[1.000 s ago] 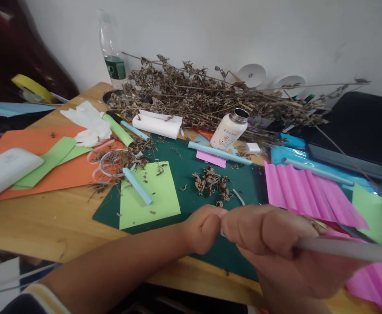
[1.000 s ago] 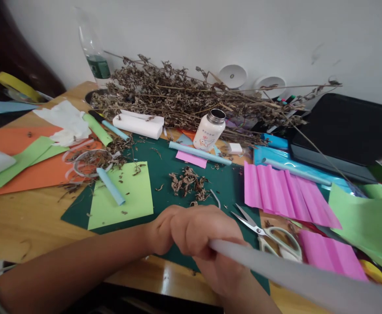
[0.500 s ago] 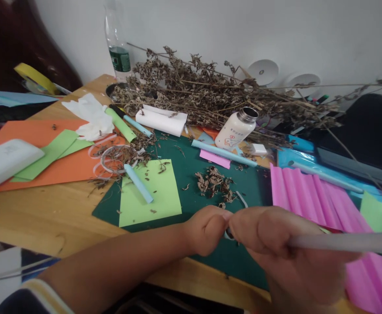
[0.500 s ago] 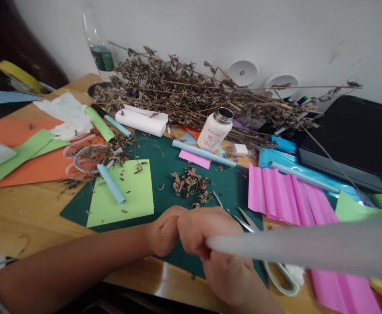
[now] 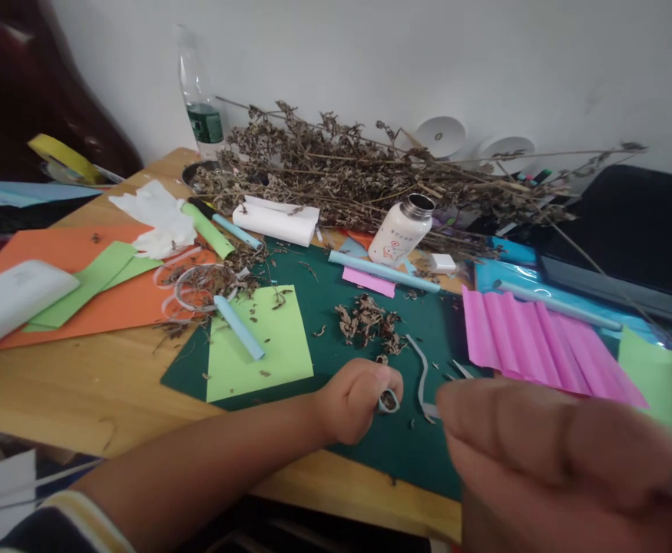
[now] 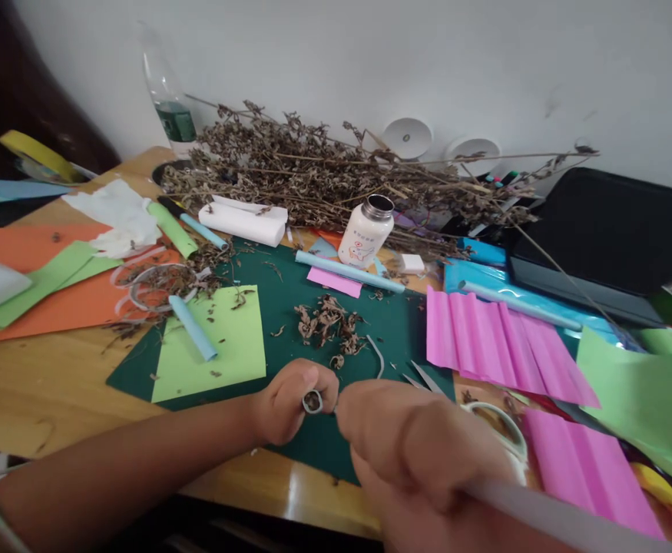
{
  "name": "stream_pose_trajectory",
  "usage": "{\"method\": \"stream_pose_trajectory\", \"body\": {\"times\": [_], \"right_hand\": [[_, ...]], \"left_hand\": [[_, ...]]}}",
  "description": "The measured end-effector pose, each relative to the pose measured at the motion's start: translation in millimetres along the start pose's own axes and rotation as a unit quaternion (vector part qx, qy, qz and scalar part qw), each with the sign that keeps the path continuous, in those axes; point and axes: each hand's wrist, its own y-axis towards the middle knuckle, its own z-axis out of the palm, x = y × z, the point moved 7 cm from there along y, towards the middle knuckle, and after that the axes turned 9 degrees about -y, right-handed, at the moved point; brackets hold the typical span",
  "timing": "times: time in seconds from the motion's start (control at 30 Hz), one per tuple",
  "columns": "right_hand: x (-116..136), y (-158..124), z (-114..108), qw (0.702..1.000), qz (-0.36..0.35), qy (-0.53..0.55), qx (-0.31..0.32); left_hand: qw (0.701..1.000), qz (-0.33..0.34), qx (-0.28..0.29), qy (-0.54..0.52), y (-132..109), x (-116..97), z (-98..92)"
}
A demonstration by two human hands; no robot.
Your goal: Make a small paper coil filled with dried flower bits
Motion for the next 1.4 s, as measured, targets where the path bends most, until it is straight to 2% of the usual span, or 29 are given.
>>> {"method": "stream_pose_trajectory", "body": {"times": [0.1, 0.2, 0.37, 0.57, 0.9, 1.13, 1.4], "right_hand": [[7.8, -2.6, -5.8, 0.998, -0.034, 0.061, -0.007], [-0.3, 2.9, 1.2, 0.996, -0.02, 0.09, 0.009], [-13.7, 9.4, 9.0, 0.997, -0.015, 0.071, 0.034], [-13.9, 9.1, 5.8, 0.995, -0.022, 0.091, 0.039], [-20.8, 4.6, 9.7, 0.995, -0.001, 0.072, 0.068], [-19.2, 3.7, 8.4, 0.995, -0.001, 0.071, 0.072], [-21.5, 4.9, 13.5, 0.997, -0.018, 0.045, 0.057]], "left_hand": [[0.999, 0.032, -0.01, -0.032, -0.8, -4.7, -1.1], [0.999, 0.039, -0.012, -0.016, -1.1, -6.6, -2.3], [0.999, 0.046, 0.002, 0.01, 0.4, -11.9, -2.0], [0.999, 0.028, 0.013, 0.014, 2.0, -11.4, -0.4], [0.992, 0.091, 0.015, 0.091, -0.6, -18.8, 0.0], [0.993, 0.072, -0.008, 0.088, 0.6, -20.1, -2.5], [0.994, 0.063, 0.001, 0.09, 2.4, -15.9, -2.8]]}}
